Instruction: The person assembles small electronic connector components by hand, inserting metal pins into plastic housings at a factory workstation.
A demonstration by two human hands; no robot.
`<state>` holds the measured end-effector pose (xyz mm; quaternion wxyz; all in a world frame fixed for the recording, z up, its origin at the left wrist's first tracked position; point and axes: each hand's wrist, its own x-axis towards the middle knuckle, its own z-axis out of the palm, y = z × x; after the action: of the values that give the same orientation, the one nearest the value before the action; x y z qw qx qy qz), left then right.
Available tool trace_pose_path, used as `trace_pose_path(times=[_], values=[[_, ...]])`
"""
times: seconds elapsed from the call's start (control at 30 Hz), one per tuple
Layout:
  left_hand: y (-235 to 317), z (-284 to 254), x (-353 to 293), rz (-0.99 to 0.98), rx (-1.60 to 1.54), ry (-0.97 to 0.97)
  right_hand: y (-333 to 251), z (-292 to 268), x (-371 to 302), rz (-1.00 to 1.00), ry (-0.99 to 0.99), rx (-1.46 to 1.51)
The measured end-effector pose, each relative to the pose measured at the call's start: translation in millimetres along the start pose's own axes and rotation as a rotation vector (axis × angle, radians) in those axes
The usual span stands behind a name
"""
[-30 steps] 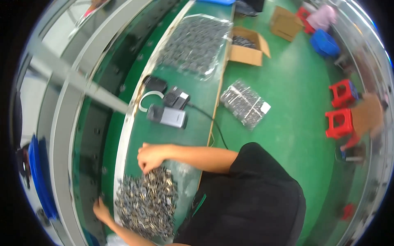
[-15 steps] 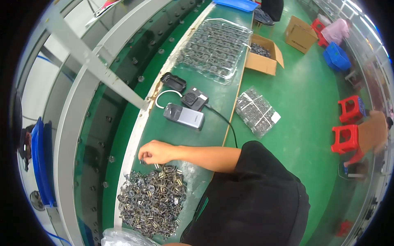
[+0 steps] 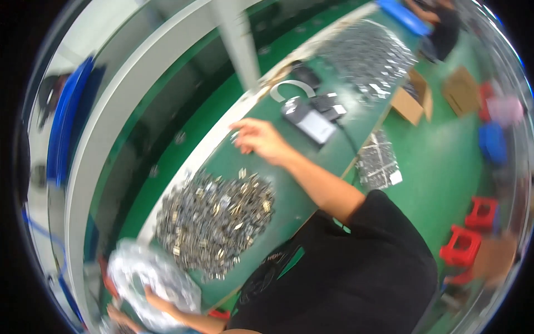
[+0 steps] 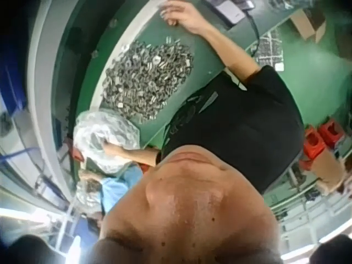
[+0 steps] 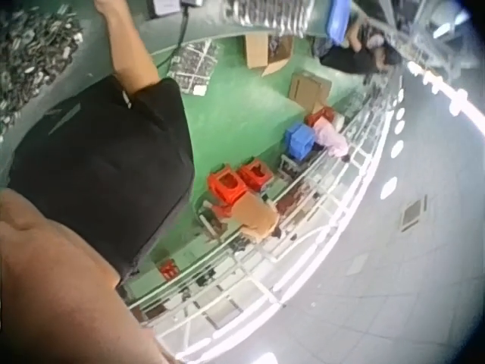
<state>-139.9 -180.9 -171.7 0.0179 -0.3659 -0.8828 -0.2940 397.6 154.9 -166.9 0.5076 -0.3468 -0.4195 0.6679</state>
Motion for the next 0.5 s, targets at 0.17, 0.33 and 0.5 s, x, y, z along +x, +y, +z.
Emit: trace_pose_path(times=[0.17, 0.33, 0.5], values=[[71, 9, -43, 0.013, -0.364, 0.186, 7, 11, -6, -0.004, 0.003, -0.333], [170, -6, -55, 0.021, -0.257, 0.427, 5, 18, -12, -0.057, -0.021, -0.425], [245, -8, -67, 0.116, -0.579, 0.324, -23, 101, -30, -0.175, -0.404, -0.298]])
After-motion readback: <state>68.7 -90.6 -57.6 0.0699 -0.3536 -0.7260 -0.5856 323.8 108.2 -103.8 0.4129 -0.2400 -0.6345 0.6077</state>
